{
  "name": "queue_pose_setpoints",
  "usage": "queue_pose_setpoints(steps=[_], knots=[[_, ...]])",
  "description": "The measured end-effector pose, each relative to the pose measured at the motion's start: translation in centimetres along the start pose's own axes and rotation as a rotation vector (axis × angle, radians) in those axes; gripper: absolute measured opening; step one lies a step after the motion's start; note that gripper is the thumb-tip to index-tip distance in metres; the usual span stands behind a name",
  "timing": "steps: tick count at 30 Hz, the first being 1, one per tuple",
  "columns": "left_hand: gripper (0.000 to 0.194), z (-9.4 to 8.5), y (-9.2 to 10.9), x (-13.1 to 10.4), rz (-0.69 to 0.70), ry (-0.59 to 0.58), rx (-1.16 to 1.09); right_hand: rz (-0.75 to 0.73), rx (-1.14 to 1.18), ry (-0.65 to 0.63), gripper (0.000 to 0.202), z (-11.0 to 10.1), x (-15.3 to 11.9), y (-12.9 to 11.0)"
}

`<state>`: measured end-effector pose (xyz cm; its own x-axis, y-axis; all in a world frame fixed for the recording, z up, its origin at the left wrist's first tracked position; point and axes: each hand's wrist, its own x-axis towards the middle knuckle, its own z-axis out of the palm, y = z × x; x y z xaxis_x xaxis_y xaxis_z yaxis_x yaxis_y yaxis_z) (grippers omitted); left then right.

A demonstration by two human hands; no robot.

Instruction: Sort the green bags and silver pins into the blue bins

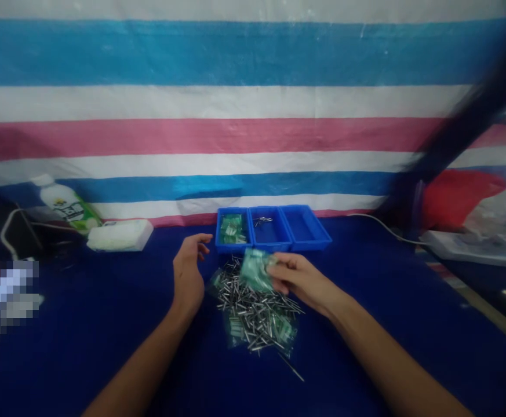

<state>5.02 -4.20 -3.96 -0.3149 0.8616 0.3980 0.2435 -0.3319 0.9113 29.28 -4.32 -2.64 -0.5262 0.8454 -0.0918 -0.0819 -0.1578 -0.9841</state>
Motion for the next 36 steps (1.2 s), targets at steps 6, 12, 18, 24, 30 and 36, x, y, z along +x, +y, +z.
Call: queue_pose_setpoints(steps=[6,12,18,24,30,36], knots=[[0.035,-0.4,-0.1,0.9,-0.078,0.125,0.011,-0.006,-0.061,0.122,0.071,0.5,0.6,1.2],[0.024,0.0,0.2,0.5,-0.063,0.001,0.099,-0.226,-0.891,0.289,0.03,-0.8,0.4,2.2],[0.021,0.6,-0.2,0.0,-0.045,-0.13,0.179,-0.242,-1.169,0.303,0.034,-0.8,1.2,2.9],[0.015,1.1,0.4,-0.6,0.029,-0.2,0.236,-0.211,-1.263,0.284,0.027,-1.1,1.9,3.6],[0.015,1.4,0.5,-0.9,0.073,-0.256,0.283,-0.202,-1.273,0.245,0.015,-1.3,2.2,3.0],[0.013,1.6,0.3,-1.3,0.094,-0.313,0.308,-0.254,-1.289,0.227,0.014,-1.3,2.0,2.6]])
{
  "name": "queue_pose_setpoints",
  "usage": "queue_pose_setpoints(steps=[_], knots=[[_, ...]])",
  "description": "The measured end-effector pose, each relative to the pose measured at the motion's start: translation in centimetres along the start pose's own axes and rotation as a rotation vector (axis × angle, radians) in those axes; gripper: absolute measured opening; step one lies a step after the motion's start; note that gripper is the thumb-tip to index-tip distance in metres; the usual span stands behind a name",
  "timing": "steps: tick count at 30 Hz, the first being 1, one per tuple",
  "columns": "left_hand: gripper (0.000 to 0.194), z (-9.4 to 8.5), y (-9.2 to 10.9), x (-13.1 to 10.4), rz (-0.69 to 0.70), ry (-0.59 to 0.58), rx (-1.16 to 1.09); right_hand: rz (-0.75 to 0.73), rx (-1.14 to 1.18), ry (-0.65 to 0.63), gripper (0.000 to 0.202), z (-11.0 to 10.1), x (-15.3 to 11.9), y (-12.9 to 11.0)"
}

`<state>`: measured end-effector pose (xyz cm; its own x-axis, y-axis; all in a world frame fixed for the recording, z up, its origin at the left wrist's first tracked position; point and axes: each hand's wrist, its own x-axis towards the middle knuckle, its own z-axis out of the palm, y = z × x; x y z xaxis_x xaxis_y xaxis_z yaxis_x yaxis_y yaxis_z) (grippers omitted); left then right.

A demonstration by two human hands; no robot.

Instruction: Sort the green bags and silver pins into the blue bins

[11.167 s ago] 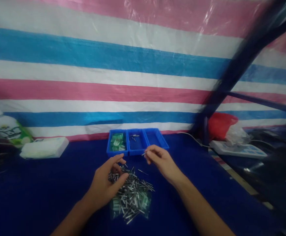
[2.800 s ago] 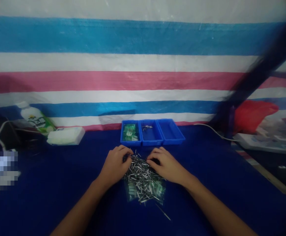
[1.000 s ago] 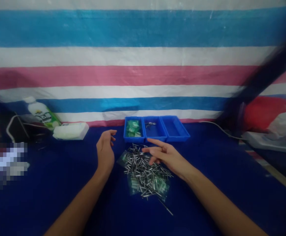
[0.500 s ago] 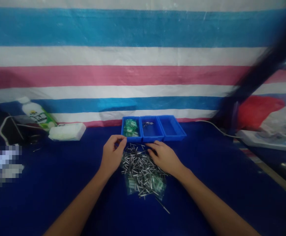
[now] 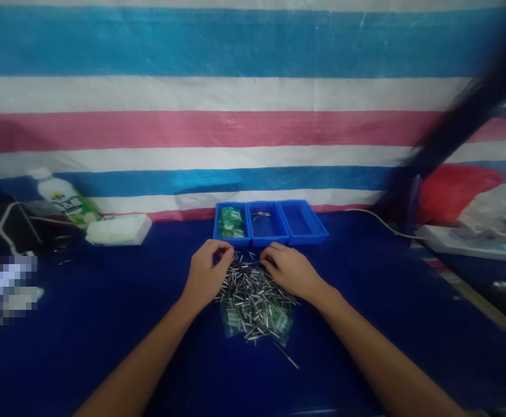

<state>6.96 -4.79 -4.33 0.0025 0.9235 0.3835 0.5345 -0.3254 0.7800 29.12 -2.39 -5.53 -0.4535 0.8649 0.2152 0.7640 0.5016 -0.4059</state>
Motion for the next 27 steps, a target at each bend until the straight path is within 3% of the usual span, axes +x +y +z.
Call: queue_pose_setpoints(steps=[3,6,11,14,19,22,24,27], knots=[[0.011,0.0,0.1,-0.1,0.029,-0.016,0.026,0.015,0.167,0.115,0.013,-0.6,-0.4,0.1],[0.01,-0.1,0.2,-0.2,0.074,-0.024,0.026,0.077,0.481,0.209,0.011,-1.4,-0.7,-0.1],[0.01,-0.1,0.5,-0.3,0.098,-0.054,0.003,0.166,1.238,0.155,0.018,-2.1,-0.7,-0.6],[0.01,0.0,0.5,-0.4,0.099,-0.078,0.015,0.244,1.541,0.141,0.02,-2.4,-0.5,-0.6],[0.01,0.0,0.5,-0.5,0.085,-0.095,0.027,0.376,1.532,0.063,0.034,-3.0,-0.6,0.1],[0.011,0.1,0.7,-0.6,0.088,-0.117,0.027,0.465,1.514,0.049,0.022,-3.3,-0.7,0.5],[0.011,0.2,0.8,-0.6,0.098,-0.125,0.039,0.488,1.495,0.046,0.024,-3.2,-0.7,0.6],[0.011,0.2,0.9,-0.6,0.101,-0.118,0.053,0.405,1.204,0.006,0.028,-2.6,-0.6,0.5]])
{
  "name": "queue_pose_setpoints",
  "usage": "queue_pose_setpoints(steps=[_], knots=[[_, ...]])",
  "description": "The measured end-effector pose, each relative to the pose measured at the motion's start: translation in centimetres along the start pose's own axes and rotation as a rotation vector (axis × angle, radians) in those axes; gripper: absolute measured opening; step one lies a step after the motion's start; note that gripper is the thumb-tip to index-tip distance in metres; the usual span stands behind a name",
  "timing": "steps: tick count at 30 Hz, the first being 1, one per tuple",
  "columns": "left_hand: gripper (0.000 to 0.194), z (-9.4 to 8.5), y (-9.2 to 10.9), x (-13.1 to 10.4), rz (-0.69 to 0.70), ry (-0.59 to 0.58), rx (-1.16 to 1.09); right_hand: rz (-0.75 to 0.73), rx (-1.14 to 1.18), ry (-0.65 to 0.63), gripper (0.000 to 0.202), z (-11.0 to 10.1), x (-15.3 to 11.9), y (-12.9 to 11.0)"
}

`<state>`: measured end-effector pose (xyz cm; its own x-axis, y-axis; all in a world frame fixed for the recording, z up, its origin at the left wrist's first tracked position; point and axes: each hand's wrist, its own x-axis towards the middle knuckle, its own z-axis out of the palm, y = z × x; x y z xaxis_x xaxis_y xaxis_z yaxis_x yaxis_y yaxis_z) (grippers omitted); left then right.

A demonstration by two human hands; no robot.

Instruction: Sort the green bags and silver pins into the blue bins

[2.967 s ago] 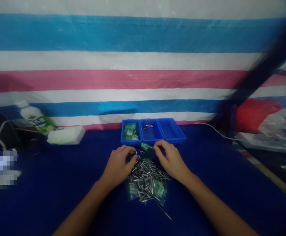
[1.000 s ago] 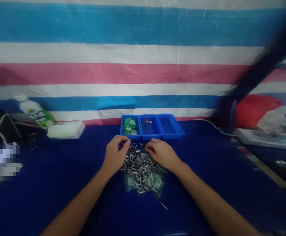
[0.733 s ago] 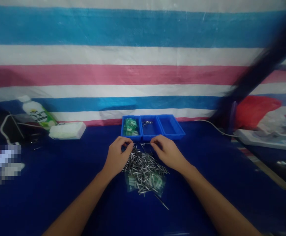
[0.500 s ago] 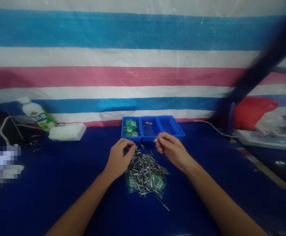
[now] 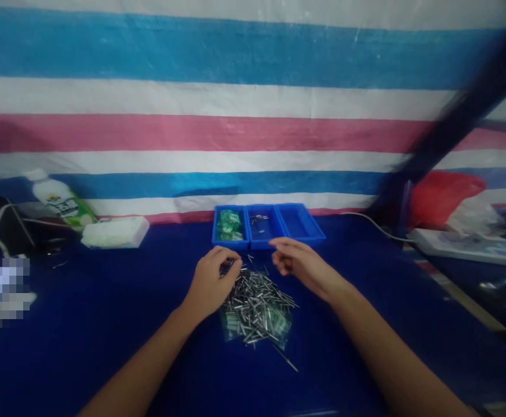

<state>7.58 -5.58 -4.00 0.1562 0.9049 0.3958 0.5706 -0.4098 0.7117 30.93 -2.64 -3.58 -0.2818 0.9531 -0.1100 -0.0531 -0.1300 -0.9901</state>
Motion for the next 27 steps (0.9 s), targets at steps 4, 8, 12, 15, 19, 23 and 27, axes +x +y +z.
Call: queue_pose_setpoints(steps=[4,8,12,15,19,23,27], knots=[[0.012,-0.1,0.0,0.1,0.0,0.006,0.01,-0.204,-0.692,0.08,0.016,0.8,0.1,1.1],[0.01,-0.1,0.1,0.2,0.022,0.01,0.023,-0.271,-1.037,0.071,0.015,1.3,0.2,1.6],[0.012,0.1,0.0,0.1,0.03,-0.002,0.037,-0.271,-1.09,-0.012,0.024,1.5,0.4,1.8],[0.012,0.1,0.0,0.1,0.021,-0.008,0.036,-0.271,-1.119,-0.018,0.029,1.5,0.6,2.0],[0.014,0.0,0.0,0.1,0.012,-0.012,0.044,-0.304,-1.204,0.028,0.029,1.3,0.8,2.2],[0.014,-0.1,0.1,0.1,0.029,-0.03,0.079,-0.33,-1.322,-0.005,0.034,1.4,0.6,1.9],[0.013,-0.1,0.1,0.0,0.024,-0.049,0.105,-0.394,-1.388,-0.066,0.047,1.5,0.1,1.9]])
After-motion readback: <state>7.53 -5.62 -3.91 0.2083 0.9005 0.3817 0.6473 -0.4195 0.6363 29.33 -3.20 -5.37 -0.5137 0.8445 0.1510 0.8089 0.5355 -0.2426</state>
